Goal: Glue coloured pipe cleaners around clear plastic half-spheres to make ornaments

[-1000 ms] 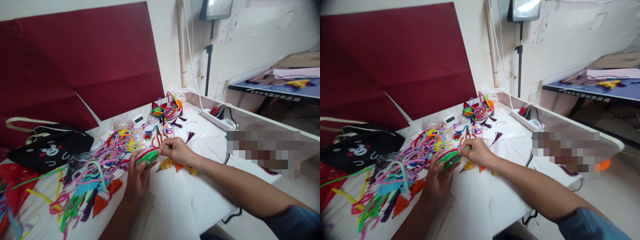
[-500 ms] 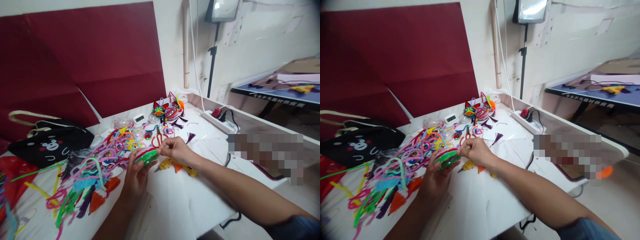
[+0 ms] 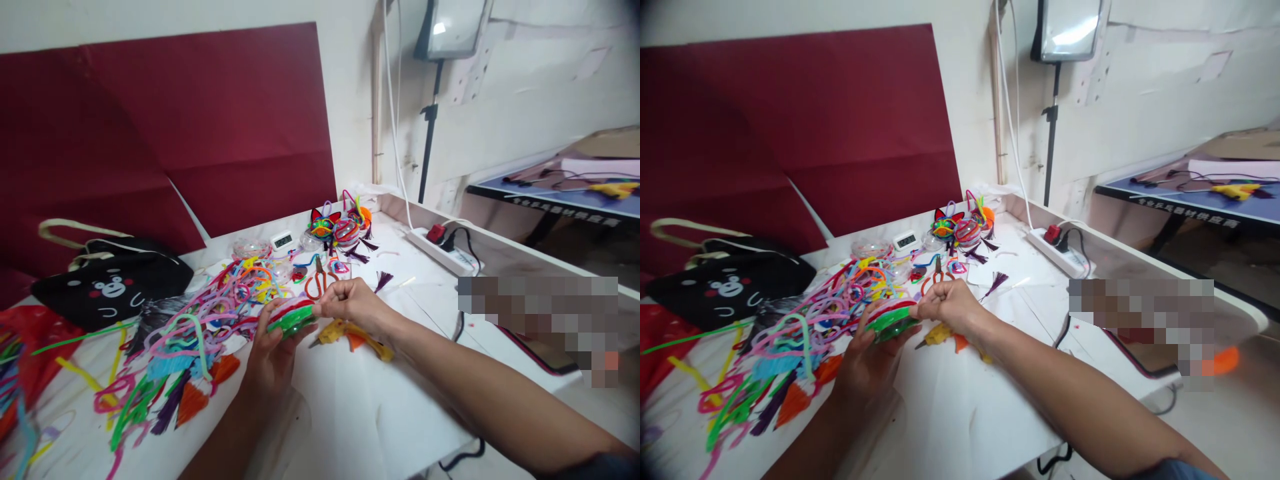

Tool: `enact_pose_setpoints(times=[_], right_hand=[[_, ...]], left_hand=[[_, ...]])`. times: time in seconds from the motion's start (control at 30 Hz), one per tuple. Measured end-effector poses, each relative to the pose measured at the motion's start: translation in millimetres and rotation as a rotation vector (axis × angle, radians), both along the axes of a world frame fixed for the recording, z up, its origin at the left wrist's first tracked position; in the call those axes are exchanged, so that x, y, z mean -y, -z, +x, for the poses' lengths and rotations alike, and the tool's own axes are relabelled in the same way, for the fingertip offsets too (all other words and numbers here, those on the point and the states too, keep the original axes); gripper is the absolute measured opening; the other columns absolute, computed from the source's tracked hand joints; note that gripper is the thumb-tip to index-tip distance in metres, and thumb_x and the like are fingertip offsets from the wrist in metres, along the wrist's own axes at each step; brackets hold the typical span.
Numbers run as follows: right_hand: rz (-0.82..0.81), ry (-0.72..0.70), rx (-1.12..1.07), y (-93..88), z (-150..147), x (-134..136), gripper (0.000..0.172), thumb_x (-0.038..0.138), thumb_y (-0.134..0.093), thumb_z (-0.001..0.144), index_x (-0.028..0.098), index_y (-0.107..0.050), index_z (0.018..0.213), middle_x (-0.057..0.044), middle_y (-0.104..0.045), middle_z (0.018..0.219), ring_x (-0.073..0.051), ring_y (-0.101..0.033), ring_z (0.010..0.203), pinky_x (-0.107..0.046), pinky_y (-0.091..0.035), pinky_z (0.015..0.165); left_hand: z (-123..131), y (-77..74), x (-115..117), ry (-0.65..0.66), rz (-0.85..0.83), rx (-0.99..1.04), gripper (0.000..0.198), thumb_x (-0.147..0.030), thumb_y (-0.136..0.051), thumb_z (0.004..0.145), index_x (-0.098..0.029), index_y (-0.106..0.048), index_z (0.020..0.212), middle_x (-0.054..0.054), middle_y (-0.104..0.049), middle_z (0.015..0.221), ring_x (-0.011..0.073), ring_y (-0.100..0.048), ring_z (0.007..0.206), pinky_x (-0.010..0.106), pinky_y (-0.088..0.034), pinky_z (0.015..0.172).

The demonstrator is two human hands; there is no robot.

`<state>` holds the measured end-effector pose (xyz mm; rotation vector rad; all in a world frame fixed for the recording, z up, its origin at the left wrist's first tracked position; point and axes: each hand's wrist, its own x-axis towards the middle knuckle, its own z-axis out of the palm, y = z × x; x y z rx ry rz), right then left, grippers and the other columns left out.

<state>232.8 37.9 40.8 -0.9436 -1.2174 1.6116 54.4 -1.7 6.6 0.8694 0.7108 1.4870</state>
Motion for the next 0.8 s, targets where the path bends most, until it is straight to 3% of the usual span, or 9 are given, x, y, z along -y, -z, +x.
enact_pose_setpoints(times=[0.33,0.53,0.8], right_hand=[[0.215,-0.031,0.038,-3.2,3,6,0.031,0.041,-0.084,0.06,0.015,-0.067,0.067,0.005,-0.055,0.053,-0.007,-0.042,0.05,-0.021,-0.032,0.048],[0.423,0.045,0.157,0.5,5,6,0.024,0.04,-0.074,0.071,0.016,-0.071,0.071,0.001,-0.057,0.059,-0.01,-0.043,0.056,-0.022,-0.032,0.05],[0.366,0.009,0.146,0.3,2,9,0.025,0.041,-0.072,0.072,0.016,-0.066,0.072,0.003,-0.052,0.06,-0.009,-0.041,0.056,-0.023,-0.03,0.052]], left_hand=[[-6,-2.6,0,-0.012,0.079,0.017,0.049,-0.032,-0.076,0.07,-0.027,-0.062,0.116,0.005,-0.075,0.104,0.0282,-0.072,0.095,0.051,-0.057,0.091],[-10,-2.5,0,-0.016,0.102,0.011,0.049,-0.032,-0.077,0.068,-0.027,-0.062,0.114,0.006,-0.074,0.107,0.0283,-0.071,0.095,0.052,-0.056,0.093],[-12,-0.3,1,-0.015,0.106,-0.005,0.05,-0.034,-0.078,0.067,-0.027,-0.063,0.114,0.007,-0.073,0.11,0.0327,-0.071,0.1,0.058,-0.053,0.097]])
